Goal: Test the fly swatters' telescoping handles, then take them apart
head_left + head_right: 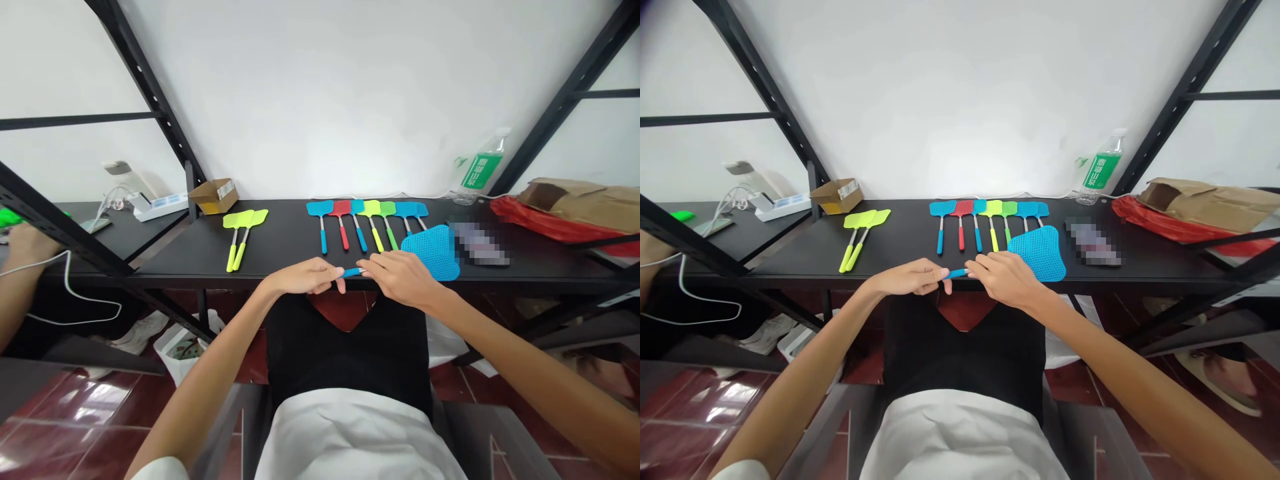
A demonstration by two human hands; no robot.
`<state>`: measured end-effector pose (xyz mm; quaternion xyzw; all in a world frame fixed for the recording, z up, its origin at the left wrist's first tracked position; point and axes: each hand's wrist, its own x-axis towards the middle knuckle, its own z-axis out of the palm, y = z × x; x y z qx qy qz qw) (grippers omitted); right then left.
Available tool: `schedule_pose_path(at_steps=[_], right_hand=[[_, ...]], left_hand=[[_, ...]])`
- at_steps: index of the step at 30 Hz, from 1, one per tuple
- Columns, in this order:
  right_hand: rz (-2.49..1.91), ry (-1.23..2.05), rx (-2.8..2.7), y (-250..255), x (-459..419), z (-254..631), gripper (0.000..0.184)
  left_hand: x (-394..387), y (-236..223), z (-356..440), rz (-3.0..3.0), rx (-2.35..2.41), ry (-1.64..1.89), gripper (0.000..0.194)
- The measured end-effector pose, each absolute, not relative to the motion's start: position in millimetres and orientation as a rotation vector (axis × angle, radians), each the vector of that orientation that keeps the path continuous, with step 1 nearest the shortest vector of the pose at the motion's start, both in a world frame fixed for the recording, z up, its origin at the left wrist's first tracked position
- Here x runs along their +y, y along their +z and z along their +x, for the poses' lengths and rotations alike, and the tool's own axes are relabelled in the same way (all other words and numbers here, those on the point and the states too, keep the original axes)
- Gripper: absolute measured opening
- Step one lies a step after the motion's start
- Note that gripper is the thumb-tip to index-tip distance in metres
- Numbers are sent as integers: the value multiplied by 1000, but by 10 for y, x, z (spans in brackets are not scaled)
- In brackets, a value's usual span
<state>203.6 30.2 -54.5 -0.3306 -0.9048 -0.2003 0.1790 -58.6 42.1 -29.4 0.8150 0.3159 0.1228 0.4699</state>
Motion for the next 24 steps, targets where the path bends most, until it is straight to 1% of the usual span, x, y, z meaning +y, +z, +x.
schedule_pose_path(at_steps=[4,8,12,16,18,21,24], right_hand=[[-1035,-522,-2645,-519,236,2056,43],[-1120,-403,-2702,-432,188,2104,38],[-1171,-141,-2716,-280,172,2148,34],[-1129,177,-2709,-194,189,2175,35],[-1104,256,-2690,-210,219,2171,36],[-1149,180,-2638,-262,292,2118,37],[-1177,-31,-2541,-265,384,2029,38]], left_hand=[[379,-335,-526,1970,758,328,53],[309,-328,-457,2193,794,429,50],[217,-214,-396,2567,884,453,48],[155,-155,-343,2904,1050,308,45],[168,-166,-324,2988,1137,233,44],[251,-197,-321,3001,1239,303,42],[384,-222,-386,2881,1289,576,38]])
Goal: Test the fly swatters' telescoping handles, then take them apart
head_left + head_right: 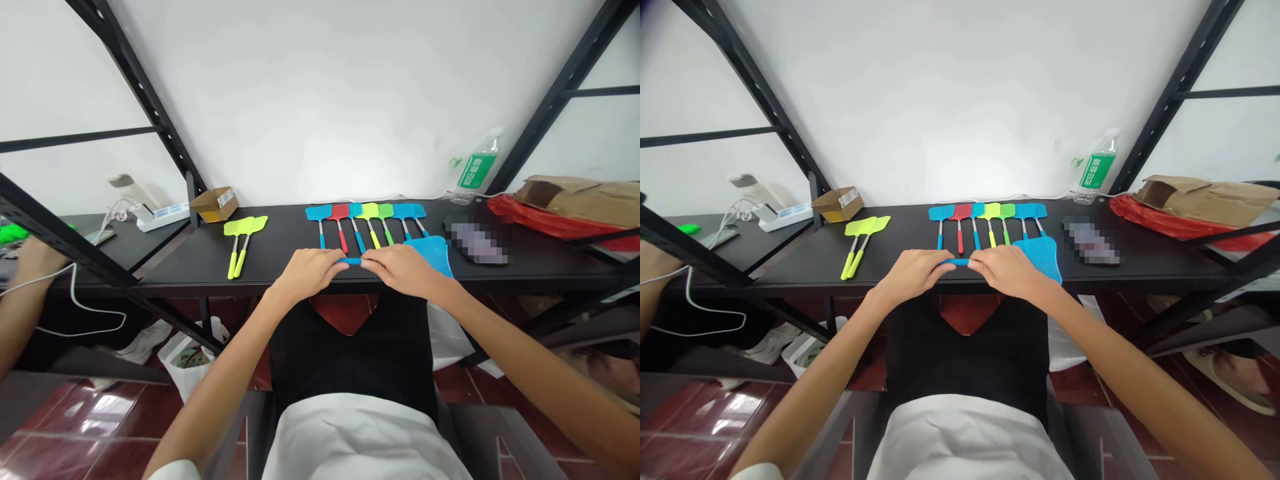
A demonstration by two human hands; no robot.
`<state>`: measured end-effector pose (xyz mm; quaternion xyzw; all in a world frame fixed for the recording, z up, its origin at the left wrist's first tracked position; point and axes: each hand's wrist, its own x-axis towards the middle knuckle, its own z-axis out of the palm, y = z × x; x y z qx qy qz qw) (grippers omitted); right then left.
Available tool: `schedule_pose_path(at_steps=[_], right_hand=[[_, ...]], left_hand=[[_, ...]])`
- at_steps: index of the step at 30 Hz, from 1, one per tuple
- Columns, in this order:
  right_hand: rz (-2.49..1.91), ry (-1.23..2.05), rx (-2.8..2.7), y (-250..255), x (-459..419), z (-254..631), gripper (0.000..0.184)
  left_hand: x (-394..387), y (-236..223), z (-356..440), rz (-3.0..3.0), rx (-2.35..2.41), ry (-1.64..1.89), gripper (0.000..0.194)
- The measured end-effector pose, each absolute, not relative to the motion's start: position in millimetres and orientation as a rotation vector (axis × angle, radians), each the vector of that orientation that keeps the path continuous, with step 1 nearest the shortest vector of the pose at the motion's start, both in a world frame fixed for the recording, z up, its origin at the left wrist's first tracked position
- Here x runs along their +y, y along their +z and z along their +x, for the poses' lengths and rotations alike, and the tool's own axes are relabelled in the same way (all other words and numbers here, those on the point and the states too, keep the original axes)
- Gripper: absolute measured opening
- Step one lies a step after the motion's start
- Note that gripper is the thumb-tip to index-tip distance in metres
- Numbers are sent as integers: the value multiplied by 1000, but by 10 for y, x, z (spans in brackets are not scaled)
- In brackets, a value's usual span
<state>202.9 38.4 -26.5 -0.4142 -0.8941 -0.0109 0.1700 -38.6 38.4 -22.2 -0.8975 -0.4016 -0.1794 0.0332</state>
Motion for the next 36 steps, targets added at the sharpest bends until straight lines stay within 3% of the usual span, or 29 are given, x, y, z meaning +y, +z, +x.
schedule_pose_path(at_steps=[4,7,9,12,16,21,28,36], right_hand=[[-1074,-314,-2294,-196,508,2078,32],[-1160,-274,-1939,-241,621,2350,37],[-1232,-91,-1720,-346,709,2575,47],[-1235,563,-1528,-520,821,2820,59],[-1044,1120,-1417,-575,838,2879,52],[-947,1230,-1390,-518,776,2826,63],[-958,1220,-1460,-753,873,2863,44],[-936,1207,-1428,-797,880,2873,40]], left_hand=[[567,-277,-601,-2825,-1349,-934,32],[669,-347,-773,-2798,-1464,-1154,29],[712,-397,-827,-2747,-1522,-1269,29],[739,-457,-788,-2734,-1543,-1378,26],[736,-497,-660,-2723,-1530,-1483,22],[722,-548,-656,-2746,-1541,-1463,21],[738,-645,-746,-2779,-1555,-1277,24],[723,-673,-742,-2747,-1623,-1148,24]])
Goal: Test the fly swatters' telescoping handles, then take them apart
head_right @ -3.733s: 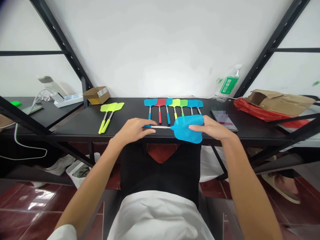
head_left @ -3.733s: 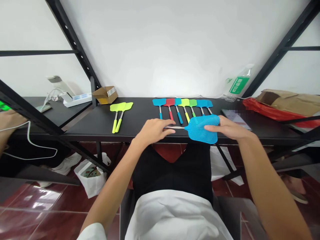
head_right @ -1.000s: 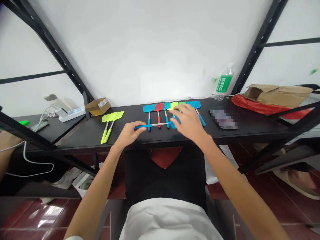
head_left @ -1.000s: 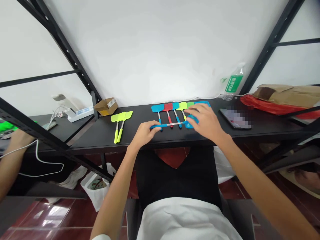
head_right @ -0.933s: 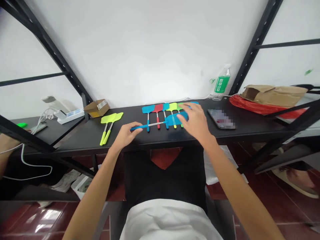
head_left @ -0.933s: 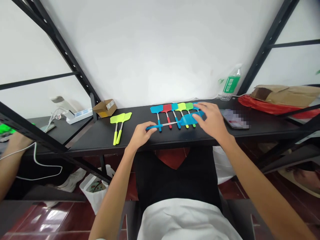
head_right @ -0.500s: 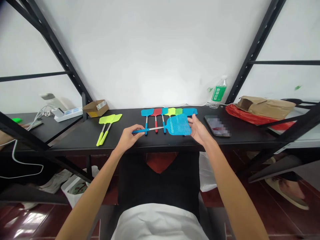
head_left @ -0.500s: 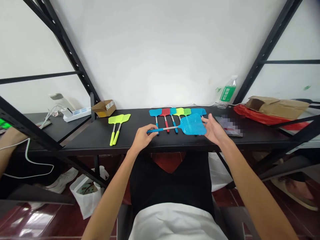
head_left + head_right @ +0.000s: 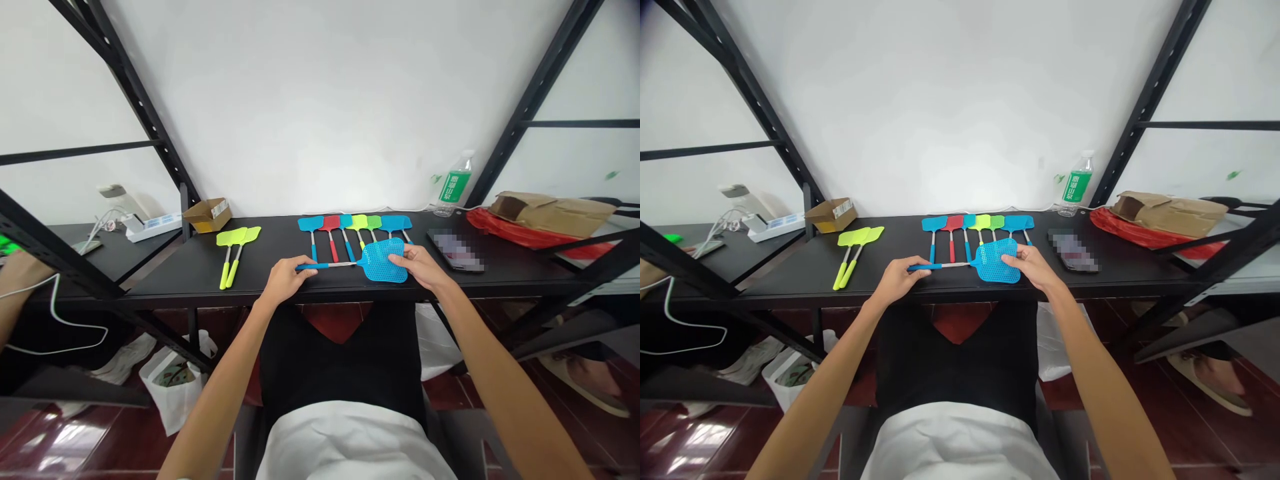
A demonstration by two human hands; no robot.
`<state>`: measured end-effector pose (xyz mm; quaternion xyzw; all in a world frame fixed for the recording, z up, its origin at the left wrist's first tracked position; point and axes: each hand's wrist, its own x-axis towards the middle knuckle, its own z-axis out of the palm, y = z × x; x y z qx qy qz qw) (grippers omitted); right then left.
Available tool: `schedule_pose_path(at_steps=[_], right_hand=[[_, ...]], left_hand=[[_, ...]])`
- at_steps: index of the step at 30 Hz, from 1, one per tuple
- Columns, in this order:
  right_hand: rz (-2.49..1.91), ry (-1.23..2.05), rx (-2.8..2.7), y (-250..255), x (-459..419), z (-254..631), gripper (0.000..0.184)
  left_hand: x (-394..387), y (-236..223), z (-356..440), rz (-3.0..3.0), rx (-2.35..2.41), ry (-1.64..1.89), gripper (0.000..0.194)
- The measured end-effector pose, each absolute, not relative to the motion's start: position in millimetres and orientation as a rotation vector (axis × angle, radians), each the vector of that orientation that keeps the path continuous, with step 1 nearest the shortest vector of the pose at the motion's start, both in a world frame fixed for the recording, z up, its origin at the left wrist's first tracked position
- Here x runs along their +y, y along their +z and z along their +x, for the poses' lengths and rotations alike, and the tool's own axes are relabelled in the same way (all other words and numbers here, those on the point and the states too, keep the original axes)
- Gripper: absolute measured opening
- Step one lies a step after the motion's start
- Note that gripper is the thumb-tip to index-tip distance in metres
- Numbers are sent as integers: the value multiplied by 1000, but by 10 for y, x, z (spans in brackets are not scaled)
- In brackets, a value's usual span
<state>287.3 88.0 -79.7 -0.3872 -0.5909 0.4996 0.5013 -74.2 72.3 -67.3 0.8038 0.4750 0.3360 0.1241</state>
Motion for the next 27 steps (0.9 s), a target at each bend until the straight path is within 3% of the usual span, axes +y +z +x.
schedule_pose_path(at_steps=[8,24,27], right_hand=[[-915,1191,-1399,-817,885,2887,37],[-978,1124,-1466,-820,893,2865,43],[-1063,958,-1337,-832,932,2896,48]], left_hand=[[681,-627,-714,2444,1453,852,38],[707,-631,-721,2417,1426,873,39],[743,-620,-764,2291,1288,972,37]])
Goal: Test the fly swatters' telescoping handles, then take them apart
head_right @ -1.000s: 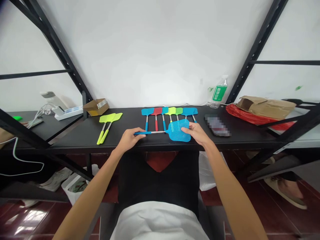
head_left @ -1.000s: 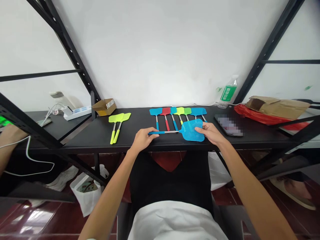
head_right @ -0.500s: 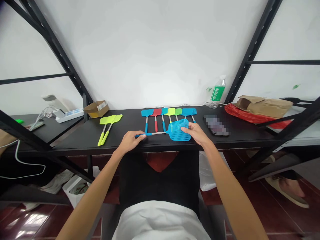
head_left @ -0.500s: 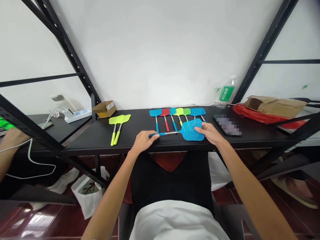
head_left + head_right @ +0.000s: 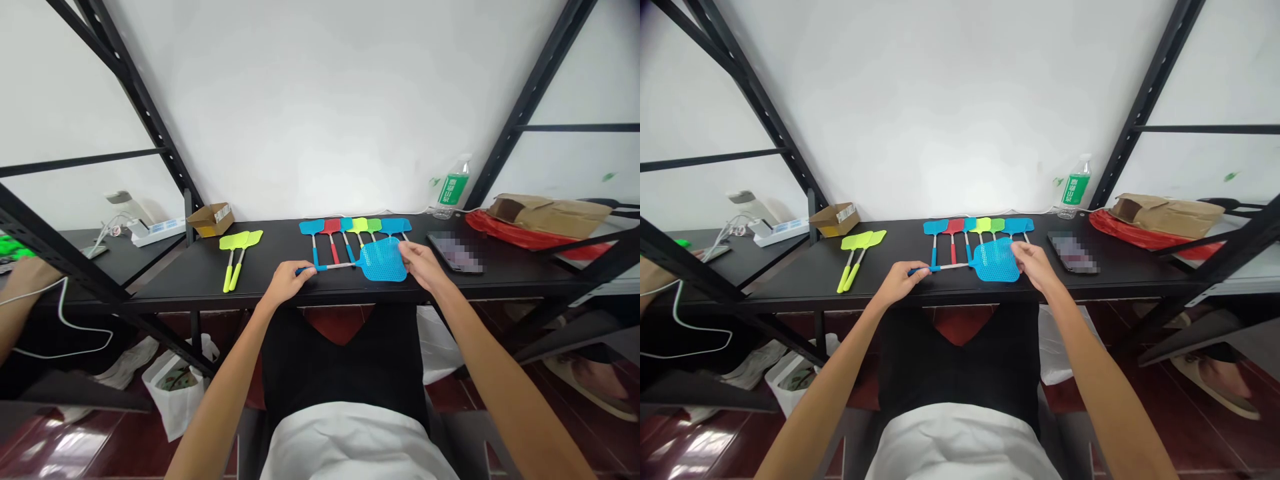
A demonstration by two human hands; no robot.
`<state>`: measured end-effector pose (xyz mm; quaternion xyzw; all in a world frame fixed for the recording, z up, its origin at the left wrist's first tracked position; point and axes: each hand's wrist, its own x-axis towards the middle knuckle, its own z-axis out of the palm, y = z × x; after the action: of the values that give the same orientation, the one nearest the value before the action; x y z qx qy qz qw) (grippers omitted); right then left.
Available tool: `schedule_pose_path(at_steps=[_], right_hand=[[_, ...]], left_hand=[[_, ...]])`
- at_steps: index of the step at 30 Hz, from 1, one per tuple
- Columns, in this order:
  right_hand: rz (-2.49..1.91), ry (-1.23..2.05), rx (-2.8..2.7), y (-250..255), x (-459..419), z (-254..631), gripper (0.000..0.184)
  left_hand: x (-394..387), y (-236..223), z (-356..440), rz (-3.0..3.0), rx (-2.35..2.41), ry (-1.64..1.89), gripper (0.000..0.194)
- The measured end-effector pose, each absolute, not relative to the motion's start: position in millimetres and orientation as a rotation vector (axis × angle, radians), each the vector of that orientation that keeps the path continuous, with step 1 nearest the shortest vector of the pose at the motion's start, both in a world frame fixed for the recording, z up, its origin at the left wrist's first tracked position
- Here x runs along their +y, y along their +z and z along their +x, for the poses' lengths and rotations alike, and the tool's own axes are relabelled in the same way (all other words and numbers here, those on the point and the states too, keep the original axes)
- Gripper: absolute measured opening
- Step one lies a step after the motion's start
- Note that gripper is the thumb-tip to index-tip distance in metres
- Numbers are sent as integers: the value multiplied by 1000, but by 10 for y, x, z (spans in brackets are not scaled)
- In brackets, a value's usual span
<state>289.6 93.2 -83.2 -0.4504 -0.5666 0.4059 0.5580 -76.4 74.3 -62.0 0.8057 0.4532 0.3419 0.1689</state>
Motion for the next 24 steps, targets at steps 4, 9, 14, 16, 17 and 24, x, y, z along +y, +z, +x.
schedule_pose_path(at_steps=[4,9,14,16,17,24], right_hand=[[-1342,452,-1392,-820,929,2926,39],[-1667,91,-1858,-755,831,2848,39],[-1664,166,-1986,-746,856,2892,49],[-1673,146,-1969,-768,890,2929,45],[-1689,120,-1948,-781,904,2940,42],[-1716,56,-1870,-792,915,2917,32]], left_hand=[[791,-617,-823,2092,1186,1118,42],[799,-631,-838,1996,1167,1177,43],[789,-623,-843,1998,1155,1167,42],[788,-621,-844,2003,1162,1163,43],[788,-621,-844,2005,1165,1163,43],[780,-612,-833,2004,1173,1155,43]])
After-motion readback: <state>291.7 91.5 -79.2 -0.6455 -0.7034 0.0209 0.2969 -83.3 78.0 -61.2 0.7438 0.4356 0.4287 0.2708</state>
